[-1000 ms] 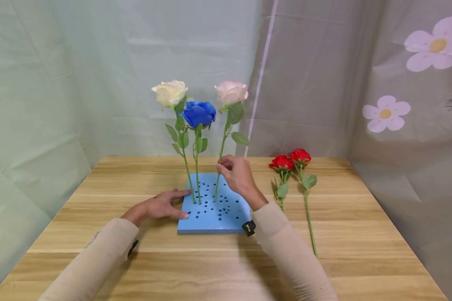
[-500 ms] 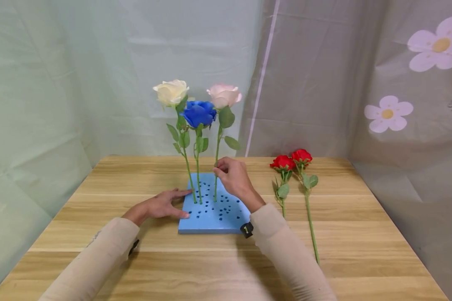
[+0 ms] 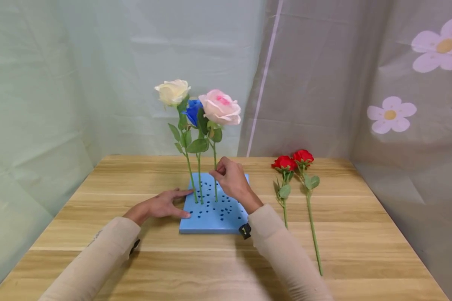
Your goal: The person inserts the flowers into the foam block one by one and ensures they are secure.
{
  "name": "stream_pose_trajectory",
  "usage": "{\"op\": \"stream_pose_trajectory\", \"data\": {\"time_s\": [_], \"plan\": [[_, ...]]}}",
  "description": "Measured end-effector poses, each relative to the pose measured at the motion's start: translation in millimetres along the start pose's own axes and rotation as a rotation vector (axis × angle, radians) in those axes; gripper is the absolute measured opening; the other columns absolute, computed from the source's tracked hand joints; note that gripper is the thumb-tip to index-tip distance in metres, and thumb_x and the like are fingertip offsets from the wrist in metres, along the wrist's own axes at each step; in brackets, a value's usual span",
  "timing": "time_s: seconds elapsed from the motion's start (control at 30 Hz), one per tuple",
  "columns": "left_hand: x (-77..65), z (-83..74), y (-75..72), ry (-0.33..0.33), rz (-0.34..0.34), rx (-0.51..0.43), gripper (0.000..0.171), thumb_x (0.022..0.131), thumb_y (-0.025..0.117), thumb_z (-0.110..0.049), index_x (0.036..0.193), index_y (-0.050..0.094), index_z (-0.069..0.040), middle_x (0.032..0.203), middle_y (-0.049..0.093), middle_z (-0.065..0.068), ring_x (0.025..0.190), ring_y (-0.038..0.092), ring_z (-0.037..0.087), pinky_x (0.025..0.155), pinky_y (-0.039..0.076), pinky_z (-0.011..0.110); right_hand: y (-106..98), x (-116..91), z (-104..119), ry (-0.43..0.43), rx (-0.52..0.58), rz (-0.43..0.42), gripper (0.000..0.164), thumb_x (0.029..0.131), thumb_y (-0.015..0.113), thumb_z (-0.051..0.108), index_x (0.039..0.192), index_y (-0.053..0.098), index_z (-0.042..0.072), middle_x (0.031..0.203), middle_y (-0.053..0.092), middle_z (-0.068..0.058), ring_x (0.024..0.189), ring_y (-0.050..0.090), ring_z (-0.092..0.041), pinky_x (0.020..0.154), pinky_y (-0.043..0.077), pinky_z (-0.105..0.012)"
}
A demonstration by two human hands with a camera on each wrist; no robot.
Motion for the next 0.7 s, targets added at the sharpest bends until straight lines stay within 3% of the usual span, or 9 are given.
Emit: {"op": "stream_pose_trajectory", "data": {"time_s": [0.33, 0.53, 0.7], "plan": [[4.5, -5.5, -2.3, -0.006, -0.001, 0.003, 0.091, 0.079, 0.081, -0.052, 0.155, 0.038, -0.03, 0.163, 0.023, 0.016, 0.15, 0.007, 0.042, 0.113, 0.015, 0.068, 2.4, -2.7, -4.2, -0.034, 0.042, -0.033, 0.016, 0.092, 0.071, 0.007, 0.086, 0.057, 0.004, 0.078, 0.065, -0.006, 0.076, 0.068, -0.022, 0.062, 0.054, -0.031], [2.8, -4.2, -0.3, -0.013, 0.009, -0.01, 0.092, 0.079, 0.081, -0.052, 0.156, 0.037, -0.028, 0.163, 0.021, 0.019, 0.15, 0.007, 0.043, 0.114, 0.015, 0.067, 3.0, -4.3, -7.5, -0.005, 0.049, -0.03, 0.016, 0.092, 0.072, 0.008, 0.086, 0.058, 0.004, 0.079, 0.067, -0.007, 0.076, 0.068, -0.021, 0.06, 0.053, -0.029], [-0.1, -1.3, 0.6, -0.015, 0.002, -0.018, 0.091, 0.079, 0.082, -0.05, 0.156, 0.037, -0.028, 0.162, 0.02, 0.022, 0.15, 0.007, 0.044, 0.112, 0.016, 0.069, 5.8, -4.2, -9.8, 0.026, 0.054, 0.001, 0.015, 0.092, 0.073, 0.012, 0.09, 0.06, 0.004, 0.083, 0.068, -0.007, 0.082, 0.069, -0.021, 0.067, 0.055, -0.032]]}}
Point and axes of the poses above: each hand's wrist, its own x-axis towards the middle knuckle, its own y-axis out of the palm, z = x × y, the point moved 5 cm from there along x, towards the middle knuckle
